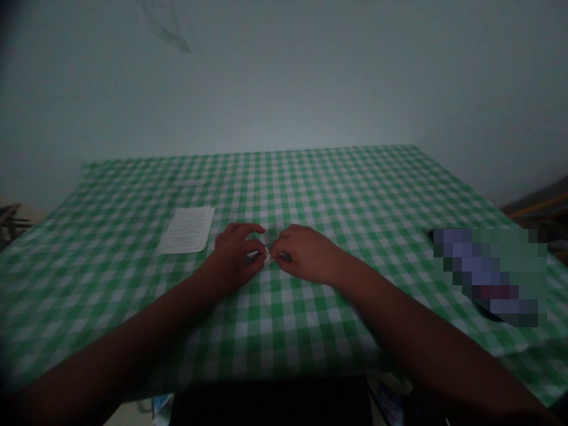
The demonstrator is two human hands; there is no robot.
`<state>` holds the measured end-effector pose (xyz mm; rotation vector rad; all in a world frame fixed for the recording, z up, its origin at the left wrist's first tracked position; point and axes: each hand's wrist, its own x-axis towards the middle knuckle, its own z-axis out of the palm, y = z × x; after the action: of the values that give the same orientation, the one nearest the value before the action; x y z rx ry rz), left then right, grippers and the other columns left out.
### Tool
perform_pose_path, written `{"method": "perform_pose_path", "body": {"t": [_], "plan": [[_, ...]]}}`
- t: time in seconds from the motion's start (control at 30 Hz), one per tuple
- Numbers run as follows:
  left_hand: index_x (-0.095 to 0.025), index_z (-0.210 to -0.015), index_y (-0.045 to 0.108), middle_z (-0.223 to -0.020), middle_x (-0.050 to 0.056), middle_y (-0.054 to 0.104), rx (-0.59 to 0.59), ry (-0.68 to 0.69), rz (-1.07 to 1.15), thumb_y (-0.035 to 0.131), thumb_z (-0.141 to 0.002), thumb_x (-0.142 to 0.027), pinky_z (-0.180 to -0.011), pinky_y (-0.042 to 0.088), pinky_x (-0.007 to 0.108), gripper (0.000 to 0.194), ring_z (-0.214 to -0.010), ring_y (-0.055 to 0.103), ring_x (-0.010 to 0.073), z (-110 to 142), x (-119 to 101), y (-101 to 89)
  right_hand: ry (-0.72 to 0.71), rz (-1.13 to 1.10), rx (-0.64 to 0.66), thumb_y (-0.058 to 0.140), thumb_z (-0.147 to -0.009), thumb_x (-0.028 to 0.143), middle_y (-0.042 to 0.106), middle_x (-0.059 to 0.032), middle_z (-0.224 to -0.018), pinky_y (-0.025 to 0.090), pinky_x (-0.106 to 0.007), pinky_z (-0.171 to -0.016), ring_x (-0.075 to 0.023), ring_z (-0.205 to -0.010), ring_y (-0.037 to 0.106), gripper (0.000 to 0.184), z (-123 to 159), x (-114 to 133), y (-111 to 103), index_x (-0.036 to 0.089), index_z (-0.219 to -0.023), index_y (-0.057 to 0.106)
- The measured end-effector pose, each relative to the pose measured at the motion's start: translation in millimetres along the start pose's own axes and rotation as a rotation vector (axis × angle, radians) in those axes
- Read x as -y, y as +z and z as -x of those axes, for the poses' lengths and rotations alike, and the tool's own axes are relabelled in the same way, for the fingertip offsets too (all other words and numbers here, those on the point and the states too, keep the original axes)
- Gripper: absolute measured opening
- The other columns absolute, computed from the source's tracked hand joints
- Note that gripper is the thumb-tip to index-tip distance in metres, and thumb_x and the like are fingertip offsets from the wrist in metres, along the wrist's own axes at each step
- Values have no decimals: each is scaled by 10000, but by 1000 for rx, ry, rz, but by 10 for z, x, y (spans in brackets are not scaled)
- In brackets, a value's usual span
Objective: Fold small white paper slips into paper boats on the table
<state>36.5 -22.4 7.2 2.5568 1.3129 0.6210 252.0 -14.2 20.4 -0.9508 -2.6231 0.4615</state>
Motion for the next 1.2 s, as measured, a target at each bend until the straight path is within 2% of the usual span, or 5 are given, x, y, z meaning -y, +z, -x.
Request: {"method": "perform_pose_path", "body": {"t": [0.2,0.43,0.77,1.0,1.2], "plan": [[-224,-887,701,-1267,69,610,-39,67,54,650,-851,-205,-986,407,520,65,-1175,509,281,17,64,51,40,44,-12,580,-902,173,681,-44,-930,451,-330,-822,-196,-898,609,160,21,16,-12,199,-1029,673],[-211,-1003,641,-1183,74,622,-162,25,74,628,-884,-218,-986,437,469,119,-1126,550,248,-23,124,4,80,6,-71,567,-885,146,643,-21,-833,434,-283,-722,-154,-759,581,93,-5,-1,-14,188,-884,650],[-117,-1151,574,-1323,223,550,-71,-216,-367,562,-898,-354,-930,488,542,346,-1180,546,376,33,242,-179,338,27,-372,590,-891,186,664,-43,-821,476,-305,-720,-166,-748,605,98,-121,-37,140,187,-854,681],[-96,-1150,588,-1380,252,515,130,-375,-451,471,-935,-462,-902,508,562,441,-1174,560,407,54,260,-203,281,-63,-316,599,-878,179,633,-164,-1259,492,-437,-1004,-259,-1167,598,439,-173,10,331,130,-1314,579],[-47,-1137,602,-1320,264,548,134,-284,-412,455,-946,-344,-967,484,507,383,-1190,551,365,59,292,-178,187,-80,-338,576,-908,220,481,-156,-1456,407,-498,-1123,-260,-1359,455,536,-116,10,417,191,-1432,464]]}}
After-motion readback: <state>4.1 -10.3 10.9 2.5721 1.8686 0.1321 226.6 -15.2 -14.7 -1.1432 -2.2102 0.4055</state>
